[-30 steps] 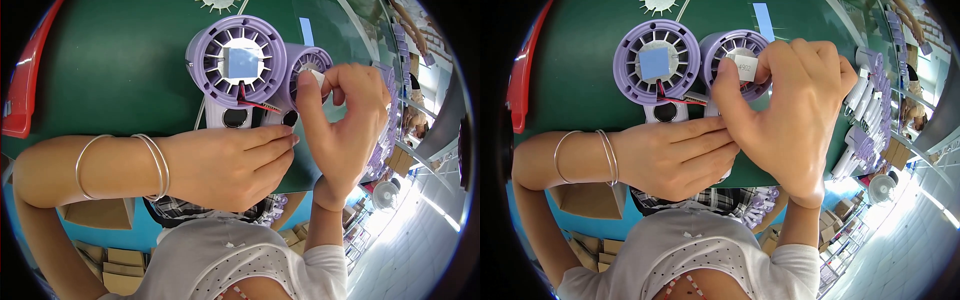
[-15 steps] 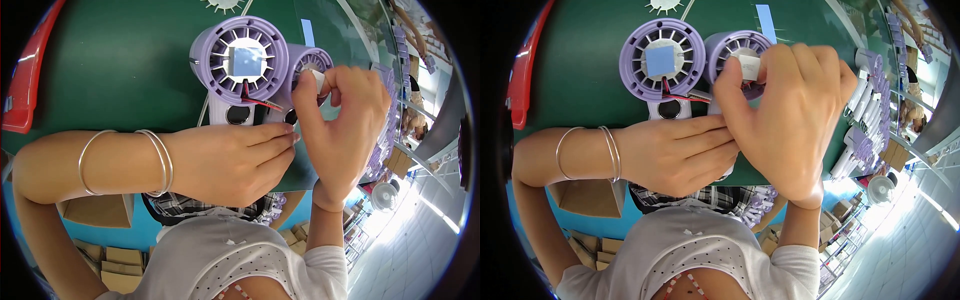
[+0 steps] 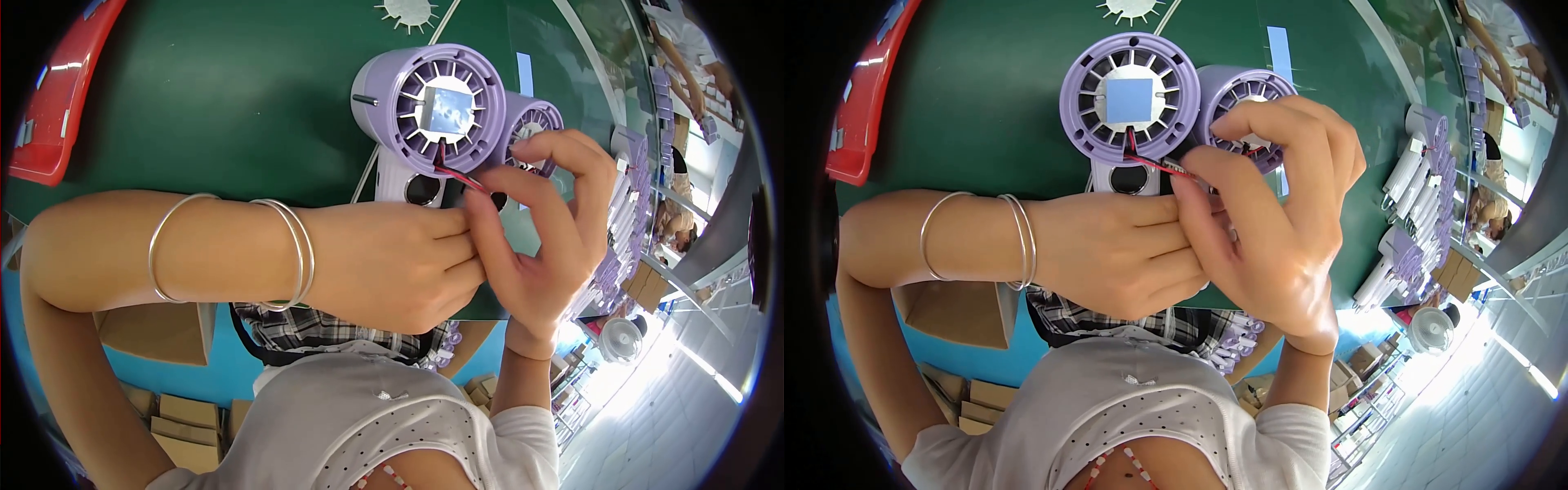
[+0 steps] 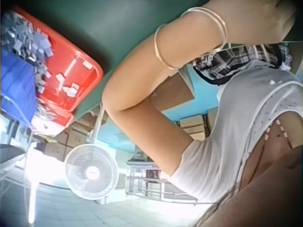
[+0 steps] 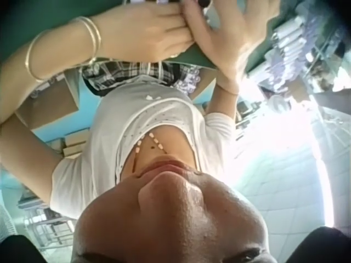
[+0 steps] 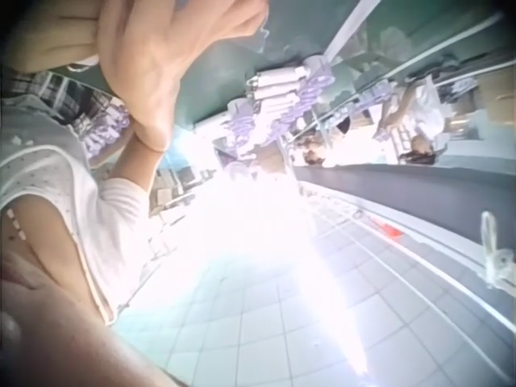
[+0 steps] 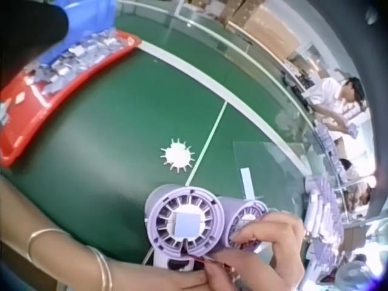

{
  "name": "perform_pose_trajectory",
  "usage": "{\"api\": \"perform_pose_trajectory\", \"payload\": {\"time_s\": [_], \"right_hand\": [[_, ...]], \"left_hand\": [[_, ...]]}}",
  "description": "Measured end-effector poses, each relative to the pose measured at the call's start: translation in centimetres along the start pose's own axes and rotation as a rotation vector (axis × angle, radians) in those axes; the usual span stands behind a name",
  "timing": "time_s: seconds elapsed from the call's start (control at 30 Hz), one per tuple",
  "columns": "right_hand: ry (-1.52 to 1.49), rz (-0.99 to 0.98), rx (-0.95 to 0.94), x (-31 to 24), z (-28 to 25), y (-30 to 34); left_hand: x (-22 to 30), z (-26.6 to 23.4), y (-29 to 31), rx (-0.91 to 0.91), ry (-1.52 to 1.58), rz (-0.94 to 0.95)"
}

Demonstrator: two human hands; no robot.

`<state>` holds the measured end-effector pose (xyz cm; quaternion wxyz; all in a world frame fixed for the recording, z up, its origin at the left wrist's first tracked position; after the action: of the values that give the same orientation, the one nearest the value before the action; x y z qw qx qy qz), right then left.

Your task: The person assembles handheld fans by hand, attaching battery packs and motor components to plastic casings.

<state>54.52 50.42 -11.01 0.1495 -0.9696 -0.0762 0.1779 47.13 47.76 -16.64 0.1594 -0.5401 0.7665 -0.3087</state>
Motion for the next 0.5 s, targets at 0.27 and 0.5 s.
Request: {"api": "perform_pose_trajectory", "payload": {"time_s": [0.27, 0.5], "right_hand": [[-0.154, -0.075, 0.074, -0.3, 0.0, 0.3], [-0.508, -0.010, 0.254, 0.0, -1.3, 0.5]], "left_hand": [[0.4, -0.6, 0.3, 0.141, -0.028, -0.022], [0.6, -0.8, 0.6, 0.130, -0.015, -0.016]]}}
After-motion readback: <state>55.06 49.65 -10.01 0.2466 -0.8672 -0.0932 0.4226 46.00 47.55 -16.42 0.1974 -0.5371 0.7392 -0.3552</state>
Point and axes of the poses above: each hand's wrist, its own y-axis away from the middle knuckle, its own z-axis out of the palm, x = y × z, the point moved 9 cm from there along -y, towards the middle knuckle, and after that the axes turned 9 degrees about -y, right-handed, at the moved point
